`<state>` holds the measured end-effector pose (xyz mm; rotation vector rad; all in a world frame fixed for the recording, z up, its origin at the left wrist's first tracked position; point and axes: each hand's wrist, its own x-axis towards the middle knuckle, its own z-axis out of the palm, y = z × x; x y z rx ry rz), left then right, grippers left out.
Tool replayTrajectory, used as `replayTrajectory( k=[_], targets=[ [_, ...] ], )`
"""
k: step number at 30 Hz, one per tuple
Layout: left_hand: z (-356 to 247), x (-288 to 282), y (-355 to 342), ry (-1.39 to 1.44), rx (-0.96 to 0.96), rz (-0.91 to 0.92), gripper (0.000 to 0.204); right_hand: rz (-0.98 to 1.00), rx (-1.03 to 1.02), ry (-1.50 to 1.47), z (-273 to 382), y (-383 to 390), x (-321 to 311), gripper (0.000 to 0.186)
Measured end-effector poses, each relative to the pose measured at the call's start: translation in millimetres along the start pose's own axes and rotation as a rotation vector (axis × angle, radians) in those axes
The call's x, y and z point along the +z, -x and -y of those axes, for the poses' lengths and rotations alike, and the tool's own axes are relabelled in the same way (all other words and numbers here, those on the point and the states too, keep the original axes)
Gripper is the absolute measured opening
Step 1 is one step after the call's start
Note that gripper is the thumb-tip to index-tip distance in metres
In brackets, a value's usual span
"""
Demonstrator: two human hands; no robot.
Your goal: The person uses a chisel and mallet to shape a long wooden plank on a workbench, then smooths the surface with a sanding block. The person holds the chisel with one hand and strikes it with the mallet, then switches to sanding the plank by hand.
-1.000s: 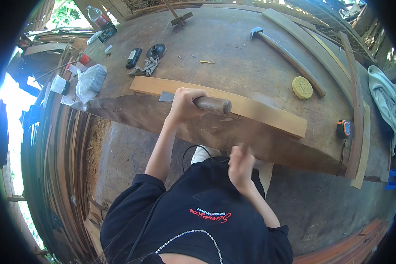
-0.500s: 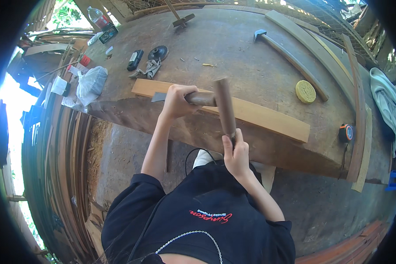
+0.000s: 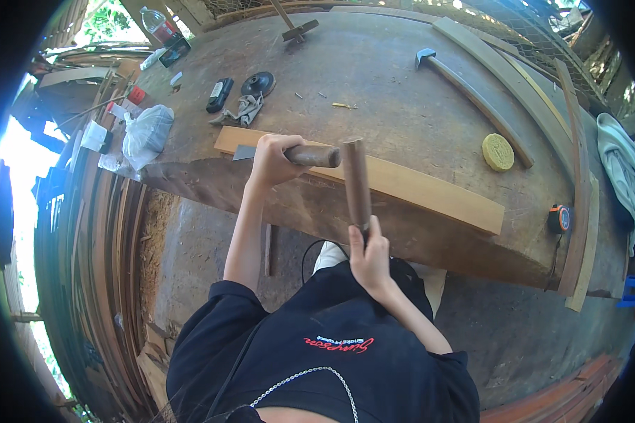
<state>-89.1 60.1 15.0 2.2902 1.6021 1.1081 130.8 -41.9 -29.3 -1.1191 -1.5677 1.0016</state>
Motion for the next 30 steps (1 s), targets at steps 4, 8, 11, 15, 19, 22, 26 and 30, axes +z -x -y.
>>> replayTrajectory(
  k=[4, 8, 11, 15, 19, 22, 26, 30],
  targets=[
    [5, -5, 2, -0.003, 0.003, -0.009, 0.015, -0.236, 0.003, -0.162, 8, -19, -25, 0.021],
    [2, -5, 0, -0.007, -0.003, -0.013, 0.015, -0.327, -0.115, -0.666, 21, -29, -2, 0.030],
    [5, -5, -2, -0.025, 0.004, -0.014, 0.015, 0.013, 0.012, -0.008, 1, -12, 13, 0.024],
    [21, -8, 3, -0.047, 0.000, -0.047, 0.015, 0.105, 0.121, 0.038, 11, -10, 6, 0.023],
    [19, -14, 3, -0.023, -0.028, -0.024, 0.015, -0.261, 0.039, -0.447, 12, -30, -7, 0.024],
    [20, -11, 0, -0.051, -0.018, -0.029, 0.015, -0.259, -0.152, -0.816, 10, -34, 16, 0.024],
    [24, -14, 0, -0.036, -0.068, -0.034, 0.015, 0.073, 0.006, -0.108, -3, -21, 41, 0.023],
    [39, -25, 0, -0.069, -0.100, -0.047, 0.017, 0.021, -0.035, -0.097, 3, -24, 30, 0.021]
  ],
)
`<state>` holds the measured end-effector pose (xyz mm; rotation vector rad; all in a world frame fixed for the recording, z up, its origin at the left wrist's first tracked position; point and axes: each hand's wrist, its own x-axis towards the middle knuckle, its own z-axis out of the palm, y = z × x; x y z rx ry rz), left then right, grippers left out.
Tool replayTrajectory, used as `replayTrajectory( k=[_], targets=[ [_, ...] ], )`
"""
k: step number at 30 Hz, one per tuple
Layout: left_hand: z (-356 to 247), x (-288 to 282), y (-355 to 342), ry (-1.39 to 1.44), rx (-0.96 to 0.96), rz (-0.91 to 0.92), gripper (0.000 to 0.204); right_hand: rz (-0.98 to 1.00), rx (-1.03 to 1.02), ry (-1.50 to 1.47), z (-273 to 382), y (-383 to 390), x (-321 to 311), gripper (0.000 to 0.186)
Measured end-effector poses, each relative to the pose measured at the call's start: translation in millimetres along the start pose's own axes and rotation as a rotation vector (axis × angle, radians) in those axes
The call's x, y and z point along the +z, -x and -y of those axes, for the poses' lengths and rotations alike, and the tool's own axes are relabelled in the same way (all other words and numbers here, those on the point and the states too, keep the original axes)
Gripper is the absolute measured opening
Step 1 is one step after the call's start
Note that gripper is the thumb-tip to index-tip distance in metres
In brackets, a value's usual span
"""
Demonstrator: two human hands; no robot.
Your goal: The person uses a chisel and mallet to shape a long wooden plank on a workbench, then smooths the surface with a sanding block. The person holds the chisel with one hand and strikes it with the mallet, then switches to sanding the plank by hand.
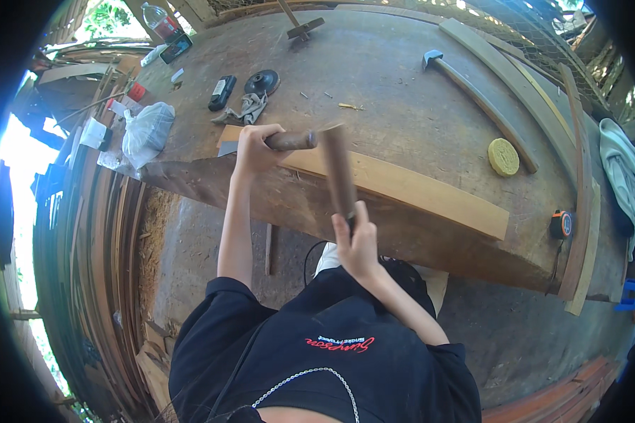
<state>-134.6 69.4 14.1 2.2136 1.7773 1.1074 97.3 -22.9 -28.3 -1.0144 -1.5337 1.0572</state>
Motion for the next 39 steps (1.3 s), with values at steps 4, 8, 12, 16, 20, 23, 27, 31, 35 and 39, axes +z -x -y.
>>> replayTrajectory(
  k=[4, 8, 12, 16, 20, 23, 27, 31, 35, 39],
  targets=[
    [0, -1, -2, -0.001, 0.008, 0.007, 0.017, -0.157, 0.005, -0.543, 1, -13, -3, 0.022],
    [-3, -1, 0, -0.043, 0.066, -0.012, 0.015, 0.030, 0.077, -0.056, -5, -13, 18, 0.028],
    [27, -18, -3, -0.050, 0.028, -0.142, 0.014, 0.067, 0.155, 0.061, -11, 4, 3, 0.031],
    [12, -46, -8, 0.047, 0.099, -0.391, 0.012, -0.079, 0.231, 0.094, -17, 16, -43, 0.032],
    [-74, -20, -15, 0.132, 0.320, -0.302, 0.014, -0.263, 0.373, -0.167, -11, 23, -79, 0.026],
    [-116, 24, -8, 0.309, 0.529, -0.025, 0.025, -0.344, 0.390, -0.235, -7, 27, -100, 0.026],
    [-168, 79, 4, 0.334, 0.570, 0.121, 0.015, -0.469, 0.383, -0.251, -2, 36, -125, 0.027],
    [-188, 99, 7, 0.363, 0.568, 0.217, 0.014, -0.586, 0.342, -0.228, 7, 37, -145, 0.025],
    [-182, 104, 6, 0.326, 0.482, 0.212, 0.018, -0.682, 0.282, -0.294, 21, 37, -167, 0.023],
    [-171, 98, 2, 0.290, 0.420, 0.185, 0.021, -0.823, 0.115, -0.242, 36, 31, -176, 0.031]
  ],
)
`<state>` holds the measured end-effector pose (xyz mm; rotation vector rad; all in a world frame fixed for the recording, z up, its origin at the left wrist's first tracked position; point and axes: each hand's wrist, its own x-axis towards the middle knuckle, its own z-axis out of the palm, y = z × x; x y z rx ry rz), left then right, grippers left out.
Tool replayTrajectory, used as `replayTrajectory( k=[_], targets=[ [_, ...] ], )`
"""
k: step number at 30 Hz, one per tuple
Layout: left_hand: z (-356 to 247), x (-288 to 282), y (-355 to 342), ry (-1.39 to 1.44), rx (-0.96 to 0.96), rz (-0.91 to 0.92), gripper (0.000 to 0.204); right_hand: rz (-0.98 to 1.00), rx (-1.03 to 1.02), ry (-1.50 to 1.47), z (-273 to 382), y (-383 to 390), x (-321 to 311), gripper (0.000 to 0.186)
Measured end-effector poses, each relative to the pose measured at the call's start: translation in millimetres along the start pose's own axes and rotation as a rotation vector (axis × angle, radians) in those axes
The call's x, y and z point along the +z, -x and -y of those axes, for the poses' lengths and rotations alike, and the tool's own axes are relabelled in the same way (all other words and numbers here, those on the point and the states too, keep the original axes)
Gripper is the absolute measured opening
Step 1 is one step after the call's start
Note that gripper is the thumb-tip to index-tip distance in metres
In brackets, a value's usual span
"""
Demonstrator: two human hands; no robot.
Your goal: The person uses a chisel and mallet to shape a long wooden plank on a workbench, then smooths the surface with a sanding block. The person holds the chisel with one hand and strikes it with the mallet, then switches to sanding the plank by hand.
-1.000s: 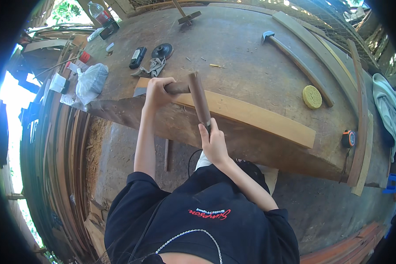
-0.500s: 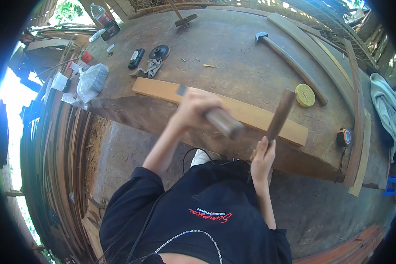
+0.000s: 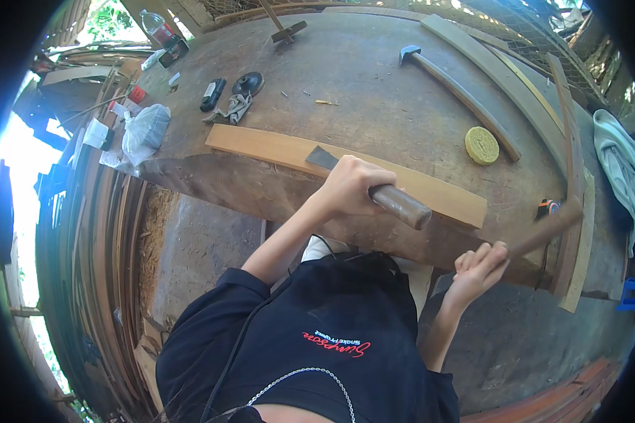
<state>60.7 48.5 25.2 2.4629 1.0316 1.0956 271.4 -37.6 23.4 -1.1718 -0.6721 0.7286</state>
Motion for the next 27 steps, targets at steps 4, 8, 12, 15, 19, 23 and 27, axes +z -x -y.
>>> replayTrajectory(
  k=[4, 8, 12, 15, 19, 23, 27],
  targets=[
    [0, -1, -2, 0.060, -0.007, -0.032, 0.016, -0.074, -0.179, -0.152, 5, 23, 22, 0.035],
    [3, 1, -4, 0.018, -0.042, 0.021, 0.019, 0.441, -0.019, -0.070, -30, 64, 24, 0.031],
    [18, -5, 3, -0.072, -0.093, 0.017, 0.023, 0.389, -0.090, 0.101, -36, 56, 9, 0.027],
    [21, -10, 9, -0.089, -0.098, 0.003, 0.023, 0.197, -0.183, -0.046, -5, 39, 18, 0.035],
    [23, -12, 8, -0.056, -0.103, -0.004, 0.022, 0.206, -0.141, -0.170, -19, 54, 39, 0.036],
    [32, -25, 10, -0.109, -0.155, 0.012, 0.023, 0.498, 0.258, 0.067, -46, 76, 30, 0.018],
    [43, -39, 20, -0.107, -0.157, -0.059, 0.022, 0.300, 0.063, 0.023, -30, 53, 28, 0.021]
  ],
)
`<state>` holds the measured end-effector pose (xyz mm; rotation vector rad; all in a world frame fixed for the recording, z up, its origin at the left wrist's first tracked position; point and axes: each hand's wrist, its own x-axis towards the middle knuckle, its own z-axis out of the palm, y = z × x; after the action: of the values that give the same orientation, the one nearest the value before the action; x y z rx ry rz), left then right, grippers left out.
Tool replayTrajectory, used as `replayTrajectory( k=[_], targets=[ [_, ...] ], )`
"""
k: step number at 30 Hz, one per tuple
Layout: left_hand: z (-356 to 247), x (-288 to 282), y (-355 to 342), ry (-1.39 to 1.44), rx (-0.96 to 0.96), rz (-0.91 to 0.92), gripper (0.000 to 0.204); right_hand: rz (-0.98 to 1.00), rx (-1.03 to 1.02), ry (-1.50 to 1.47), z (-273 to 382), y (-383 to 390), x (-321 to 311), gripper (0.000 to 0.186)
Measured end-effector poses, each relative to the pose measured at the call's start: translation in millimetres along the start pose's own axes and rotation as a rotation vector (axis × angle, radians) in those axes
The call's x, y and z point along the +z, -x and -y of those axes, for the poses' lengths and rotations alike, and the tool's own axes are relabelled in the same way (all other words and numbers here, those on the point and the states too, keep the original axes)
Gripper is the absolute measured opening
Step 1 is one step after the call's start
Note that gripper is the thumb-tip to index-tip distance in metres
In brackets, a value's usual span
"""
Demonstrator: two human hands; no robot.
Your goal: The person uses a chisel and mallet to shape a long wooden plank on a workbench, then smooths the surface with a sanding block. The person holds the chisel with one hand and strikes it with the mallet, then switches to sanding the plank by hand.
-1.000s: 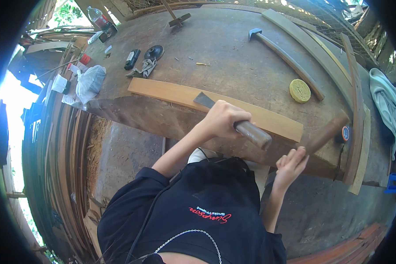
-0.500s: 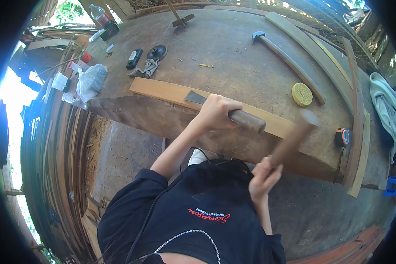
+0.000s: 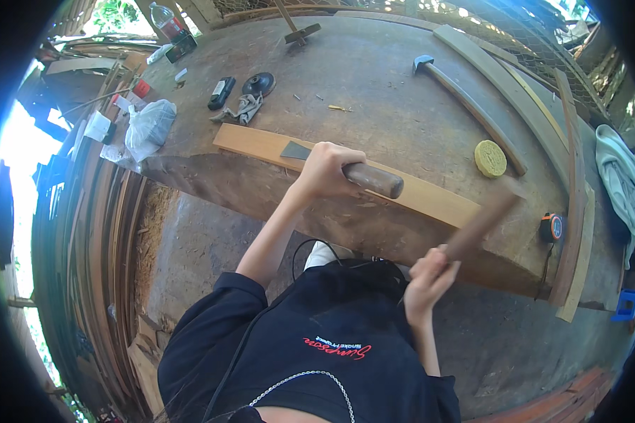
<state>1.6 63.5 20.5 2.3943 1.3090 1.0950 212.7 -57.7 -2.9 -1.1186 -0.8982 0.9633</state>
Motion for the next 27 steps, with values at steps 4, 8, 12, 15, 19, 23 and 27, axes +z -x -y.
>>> replayTrajectory(
  k=[4, 8, 12, 15, 19, 23, 27],
  targets=[
    [1, -4, 0, 0.028, -0.020, -0.005, 0.020, -0.121, -0.202, -0.189, 14, -12, 18, 0.037],
    [4, -4, -2, 0.024, -0.007, 0.007, 0.019, 0.274, 0.073, -0.116, -14, 19, 33, 0.032],
    [18, -15, 4, 0.007, -0.071, 0.005, 0.019, 0.251, 0.102, 0.045, -3, 16, 27, 0.020],
    [18, -21, 7, 0.046, -0.043, -0.044, 0.019, 0.075, -0.049, -0.098, 14, -4, 29, 0.031],
    [17, -22, 5, 0.030, -0.049, -0.013, 0.019, -0.044, -0.143, -0.287, 7, 3, 54, 0.041],
    [24, -24, 7, 0.013, -0.034, -0.017, 0.018, 0.381, 0.001, 0.119, -20, 18, 43, 0.033],
    [33, -29, 10, 0.027, -0.042, -0.038, 0.018, 0.147, 0.009, 0.087, -5, 7, 40, 0.023]
  ],
)
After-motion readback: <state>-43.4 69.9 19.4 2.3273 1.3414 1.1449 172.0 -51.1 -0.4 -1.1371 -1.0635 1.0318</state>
